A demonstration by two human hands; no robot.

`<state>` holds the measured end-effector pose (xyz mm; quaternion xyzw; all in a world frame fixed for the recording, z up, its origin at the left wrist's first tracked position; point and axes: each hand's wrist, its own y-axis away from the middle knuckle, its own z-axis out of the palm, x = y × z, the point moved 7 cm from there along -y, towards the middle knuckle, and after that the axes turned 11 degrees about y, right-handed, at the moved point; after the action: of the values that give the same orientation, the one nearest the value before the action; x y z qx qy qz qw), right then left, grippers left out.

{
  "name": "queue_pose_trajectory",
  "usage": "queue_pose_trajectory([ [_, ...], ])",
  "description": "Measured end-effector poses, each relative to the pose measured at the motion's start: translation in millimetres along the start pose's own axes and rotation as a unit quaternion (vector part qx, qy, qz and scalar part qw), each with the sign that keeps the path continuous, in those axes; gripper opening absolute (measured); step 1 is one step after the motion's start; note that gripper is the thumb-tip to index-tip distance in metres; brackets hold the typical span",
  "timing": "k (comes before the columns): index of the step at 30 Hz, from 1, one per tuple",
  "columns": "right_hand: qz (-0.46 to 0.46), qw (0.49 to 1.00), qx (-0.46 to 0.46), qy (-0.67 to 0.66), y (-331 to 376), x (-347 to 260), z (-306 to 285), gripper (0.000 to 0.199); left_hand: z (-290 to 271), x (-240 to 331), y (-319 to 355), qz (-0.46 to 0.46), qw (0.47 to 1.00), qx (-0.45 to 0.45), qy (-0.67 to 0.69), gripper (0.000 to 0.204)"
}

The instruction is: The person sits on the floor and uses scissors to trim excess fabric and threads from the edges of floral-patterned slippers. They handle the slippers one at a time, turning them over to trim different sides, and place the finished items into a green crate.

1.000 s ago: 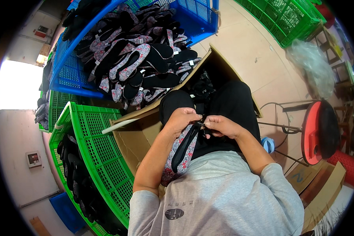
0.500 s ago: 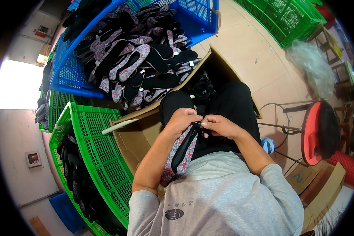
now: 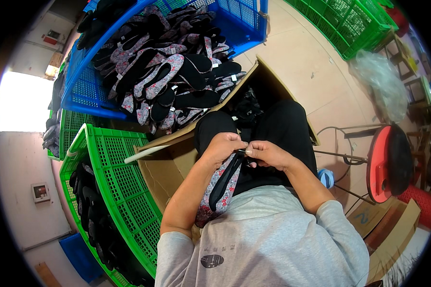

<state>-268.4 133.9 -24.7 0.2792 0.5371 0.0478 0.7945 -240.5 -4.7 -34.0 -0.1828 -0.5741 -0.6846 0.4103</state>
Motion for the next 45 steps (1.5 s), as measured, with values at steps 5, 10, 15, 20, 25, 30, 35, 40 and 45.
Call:
queue_pose_trajectory([
  [5, -0.010, 1.000, 0.009, -0.016, -4.3, 7.7, -2.4, 0.030, 4.9, 4.0, 1.4, 0.006, 1.000, -0.003, 0.001, 0.017],
  [10, 0.000, 0.999, 0.024, -0.043, -10.4, 20.3, -10.5, 0.028, 3.2, 3.6, -1.2, 0.032, 0.999, 0.012, 0.009, 0.019],
  [15, -0.017, 0.986, 0.080, -0.145, -1.3, 21.9, -17.9, 0.025, -7.3, 8.3, 0.0, 0.084, 0.989, 0.048, 0.109, 0.027],
  [20, -0.054, 0.983, 0.052, -0.167, 5.6, 22.7, -14.3, 0.023, -5.8, 34.8, 36.1, 0.138, 0.987, -0.002, -0.081, 0.031],
  [25, -0.079, 0.985, 0.027, -0.148, 6.7, 20.4, -7.4, 0.025, 16.7, 64.0, 80.3, 0.295, 0.888, 0.005, -0.352, 0.027],
  [30, -0.088, 0.988, -0.029, -0.121, 11.6, 11.3, 8.2, 0.026, 16.6, 54.0, 89.0, 0.356, 0.864, 0.085, -0.346, 0.017],
  [35, -0.081, 0.987, -0.075, -0.121, 18.5, 8.7, 23.5, 0.023, 15.6, 50.5, 108.8, 0.388, 0.835, 0.172, -0.352, 0.010],
  [40, -0.068, 0.981, -0.117, -0.140, 18.8, 5.8, 34.7, 0.021, 18.8, 46.2, 128.5, 0.416, 0.782, 0.248, -0.393, 0.007],
  [45, -0.076, 0.982, -0.125, -0.123, 21.8, -3.8, 38.2, 0.023, 24.6, 38.7, 139.0, 0.413, 0.758, 0.281, -0.419, 0.012],
])
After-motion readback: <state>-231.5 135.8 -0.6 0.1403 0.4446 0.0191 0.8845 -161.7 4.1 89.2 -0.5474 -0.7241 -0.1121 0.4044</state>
